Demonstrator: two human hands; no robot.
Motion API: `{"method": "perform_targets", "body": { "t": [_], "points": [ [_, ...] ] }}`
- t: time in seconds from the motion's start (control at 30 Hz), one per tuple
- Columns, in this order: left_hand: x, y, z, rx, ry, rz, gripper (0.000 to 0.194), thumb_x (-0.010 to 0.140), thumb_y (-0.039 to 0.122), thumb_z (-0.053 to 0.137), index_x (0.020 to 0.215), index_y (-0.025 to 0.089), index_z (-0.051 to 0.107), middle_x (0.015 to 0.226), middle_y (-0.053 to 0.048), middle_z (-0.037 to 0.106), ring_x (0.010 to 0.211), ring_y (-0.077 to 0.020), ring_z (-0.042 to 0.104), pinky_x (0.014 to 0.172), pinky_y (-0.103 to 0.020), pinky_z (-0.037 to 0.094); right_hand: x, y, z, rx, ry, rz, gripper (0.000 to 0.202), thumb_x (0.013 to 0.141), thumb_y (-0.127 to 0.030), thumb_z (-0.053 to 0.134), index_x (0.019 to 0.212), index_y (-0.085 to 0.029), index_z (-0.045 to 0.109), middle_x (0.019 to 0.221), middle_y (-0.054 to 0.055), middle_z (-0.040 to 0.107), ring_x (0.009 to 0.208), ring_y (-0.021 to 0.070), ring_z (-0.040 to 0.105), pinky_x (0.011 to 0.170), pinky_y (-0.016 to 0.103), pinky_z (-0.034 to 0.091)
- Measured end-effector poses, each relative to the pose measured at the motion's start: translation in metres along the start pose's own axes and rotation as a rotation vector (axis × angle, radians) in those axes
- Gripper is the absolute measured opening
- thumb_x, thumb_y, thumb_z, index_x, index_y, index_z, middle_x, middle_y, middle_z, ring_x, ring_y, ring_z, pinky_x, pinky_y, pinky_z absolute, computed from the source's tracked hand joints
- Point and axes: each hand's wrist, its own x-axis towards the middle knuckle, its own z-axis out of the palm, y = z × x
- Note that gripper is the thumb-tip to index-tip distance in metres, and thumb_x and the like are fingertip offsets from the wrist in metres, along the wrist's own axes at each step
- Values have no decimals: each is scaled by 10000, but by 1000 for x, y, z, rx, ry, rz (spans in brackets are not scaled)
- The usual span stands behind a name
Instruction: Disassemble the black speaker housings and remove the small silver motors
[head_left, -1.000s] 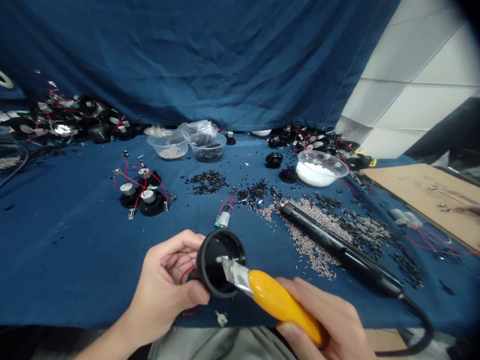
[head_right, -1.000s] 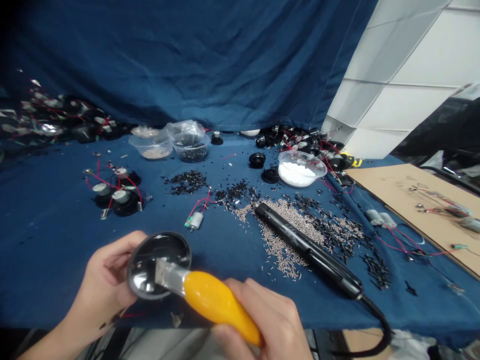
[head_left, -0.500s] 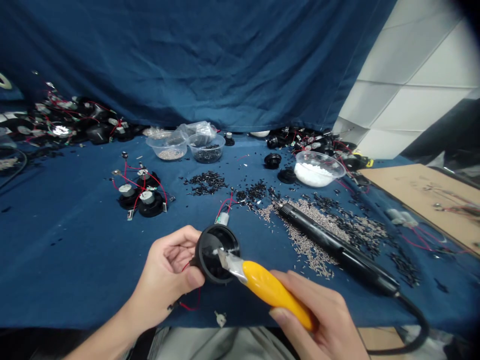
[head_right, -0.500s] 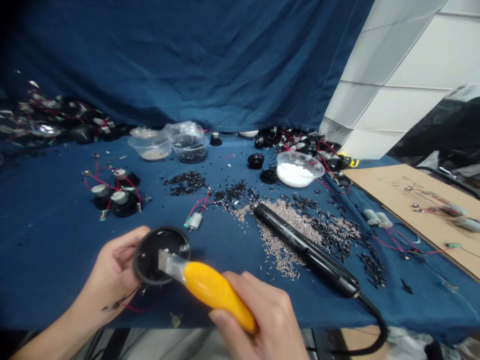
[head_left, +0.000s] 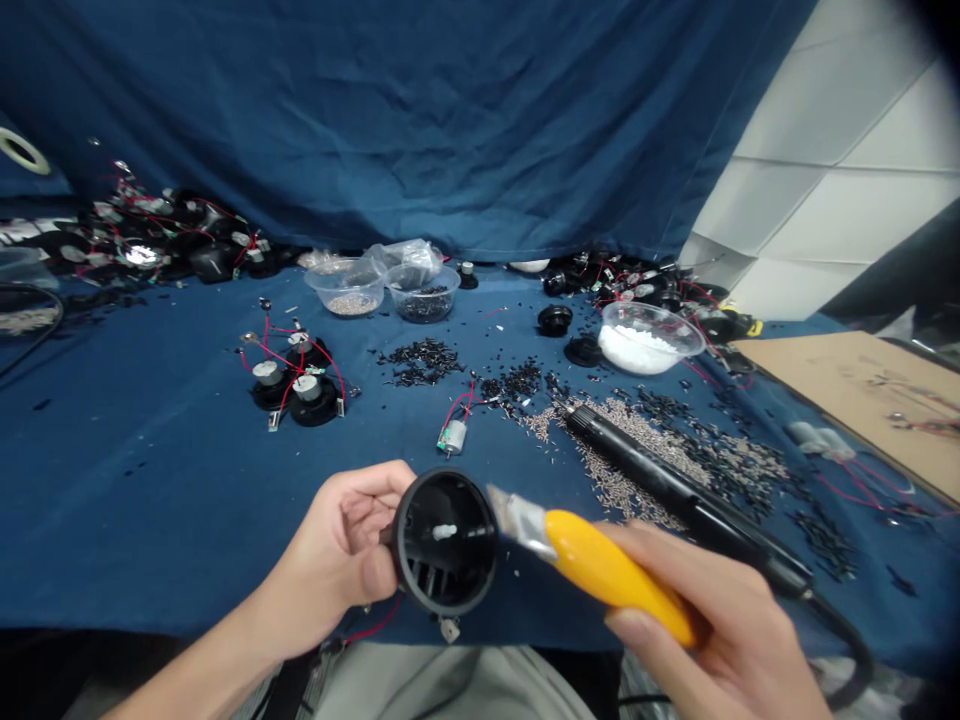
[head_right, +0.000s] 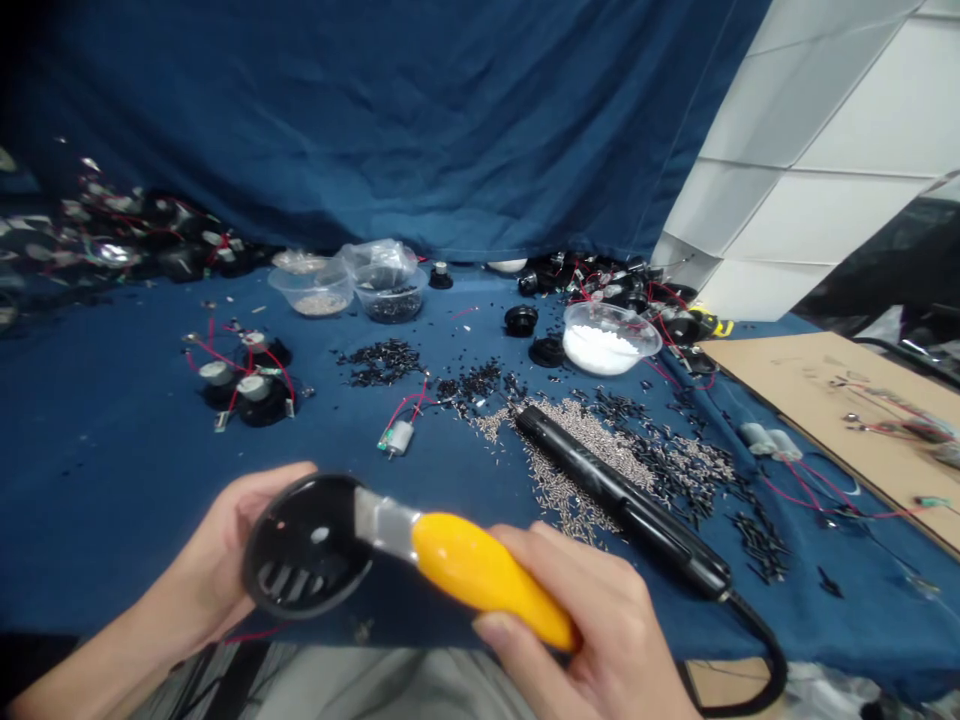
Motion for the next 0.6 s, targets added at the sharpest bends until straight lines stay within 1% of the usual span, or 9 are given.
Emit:
{"method": "perform_targets", "body": {
  "t": [0.07,0.2,0.37,0.47,0.6],
  "points": [
    [0,1,1,5,1,3,408,659,467,801,825,132,636,717,15,594,624,-70,468,562,-105,382,1,-6,0,31,-37,-4,399,922,-555,528,972,-210,721,893,60,735,765,218,709,679,248,593],
    [1,1,3,-14,-8,3,369,655,418,810,826,141,638,717,19,586,628,-66,462,566,-99,380,2,-13,2,72,-92,-30,401,933,-556,510,977,-221,724,897,55,734,786,211,709,700,244,596],
    [2,3,7,-44,-34,0,283,674,294,833,829,147,647,707,20,578,619,-62,445,557,-96,372,1,-11,2,79,-88,-41,394,938,-546,505,988,-218,717,904,57,731,785,204,707,708,239,595],
    [1,5,8,-39,-18,-14,225,676,187,831,809,150,653,702,18,584,613,-65,455,546,-100,369,2,-10,1,88,-114,-60,383,945,-529,495,983,-219,717,905,56,730,781,201,706,706,236,595],
    [1,7,9,-12,0,-33,192,680,108,807,790,160,659,694,22,593,605,-64,470,533,-100,361,3,-10,-1,69,-86,-74,379,936,-531,511,974,-215,718,878,50,731,770,202,706,698,234,595]
  ]
}}
